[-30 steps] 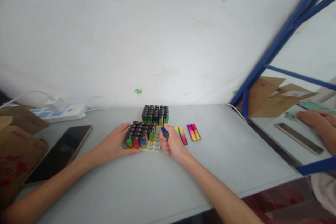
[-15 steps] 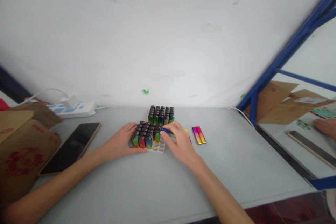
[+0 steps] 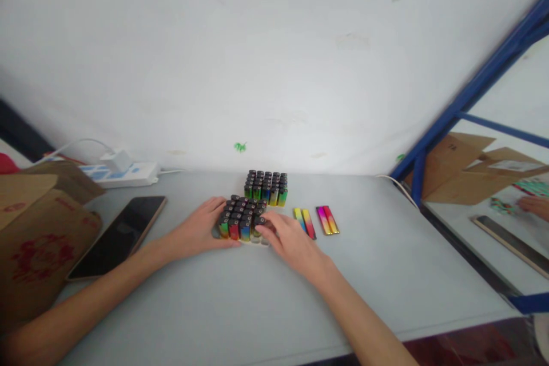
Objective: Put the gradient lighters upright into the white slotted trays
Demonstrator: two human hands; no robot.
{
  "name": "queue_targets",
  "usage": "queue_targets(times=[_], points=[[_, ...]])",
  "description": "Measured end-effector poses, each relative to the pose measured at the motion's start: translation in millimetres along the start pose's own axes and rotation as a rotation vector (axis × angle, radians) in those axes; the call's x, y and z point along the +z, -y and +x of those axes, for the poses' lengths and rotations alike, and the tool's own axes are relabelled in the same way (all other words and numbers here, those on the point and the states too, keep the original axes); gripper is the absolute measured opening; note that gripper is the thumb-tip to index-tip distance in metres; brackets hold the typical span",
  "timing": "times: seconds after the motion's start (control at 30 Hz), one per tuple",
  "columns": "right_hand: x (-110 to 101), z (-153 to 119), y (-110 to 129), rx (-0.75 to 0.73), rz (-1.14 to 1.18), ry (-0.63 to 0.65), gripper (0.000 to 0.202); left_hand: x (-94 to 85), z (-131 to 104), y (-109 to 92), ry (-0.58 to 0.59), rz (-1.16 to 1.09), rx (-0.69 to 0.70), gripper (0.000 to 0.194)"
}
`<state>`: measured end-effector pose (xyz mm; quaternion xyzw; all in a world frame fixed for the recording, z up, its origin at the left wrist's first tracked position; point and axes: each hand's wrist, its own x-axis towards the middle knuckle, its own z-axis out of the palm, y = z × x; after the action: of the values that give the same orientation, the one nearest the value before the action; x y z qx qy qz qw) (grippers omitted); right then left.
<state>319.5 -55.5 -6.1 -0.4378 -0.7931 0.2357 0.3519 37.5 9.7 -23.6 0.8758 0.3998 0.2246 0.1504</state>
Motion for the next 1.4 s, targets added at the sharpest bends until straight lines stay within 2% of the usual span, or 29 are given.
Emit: queue_targets(times=[0.17, 0.4, 0.53, 0.7, 0.83, 0.93, 1.07, 1.23, 1.4], points=[[0.6, 1.1, 0.7, 0.023, -0.015, 0.075, 0.026, 1.8, -0.1, 2.8, 0.001, -0.016, -0.008, 0.071], [-9.6, 3.8, -6.3, -0.016, -0.162, -0.013, 0.054, 3.3, 1.4, 8.7, -0.030, 0.002, 0.015, 0.069], [-41.2, -2.0, -23.4, 0.074, -0.287, -0.075, 0.050, 0.0, 1.3, 7.5, -0.015, 0.017, 0.007, 0.070], [-95.0, -15.2, -65.3, 0.242, -0.440, -0.275, 0.032, -1.0, 0.8, 7.1, -0.017, 0.013, 0.014, 0.070], [-116.7, -26.2, -92.6, 0.285, -0.460, -0.338, 0.030, 1.4, 1.5, 11.4, -0.016, 0.032, 0.026, 0.070], [-117.8, -30.7, -99.6, 0.365, -0.467, -0.290, 0.030, 2.7, 1.5, 15.2, -0.033, 0.034, 0.026, 0.068], [-109.0, -29.1, -94.6, 0.482, -0.431, -0.165, 0.023, 2.0, 1.2, 17.0, -0.035, 0.024, 0.026, 0.071], [-92.6, -22.1, -82.3, 0.397, -0.334, -0.082, 0.027, 0.9, 1.9, 15.6, -0.025, 0.018, 0.026, 0.070], [-90.0, -20.5, -78.9, 0.394, -0.355, -0.112, 0.030, 2.2, 1.5, 17.7, -0.035, 0.016, 0.028, 0.073]])
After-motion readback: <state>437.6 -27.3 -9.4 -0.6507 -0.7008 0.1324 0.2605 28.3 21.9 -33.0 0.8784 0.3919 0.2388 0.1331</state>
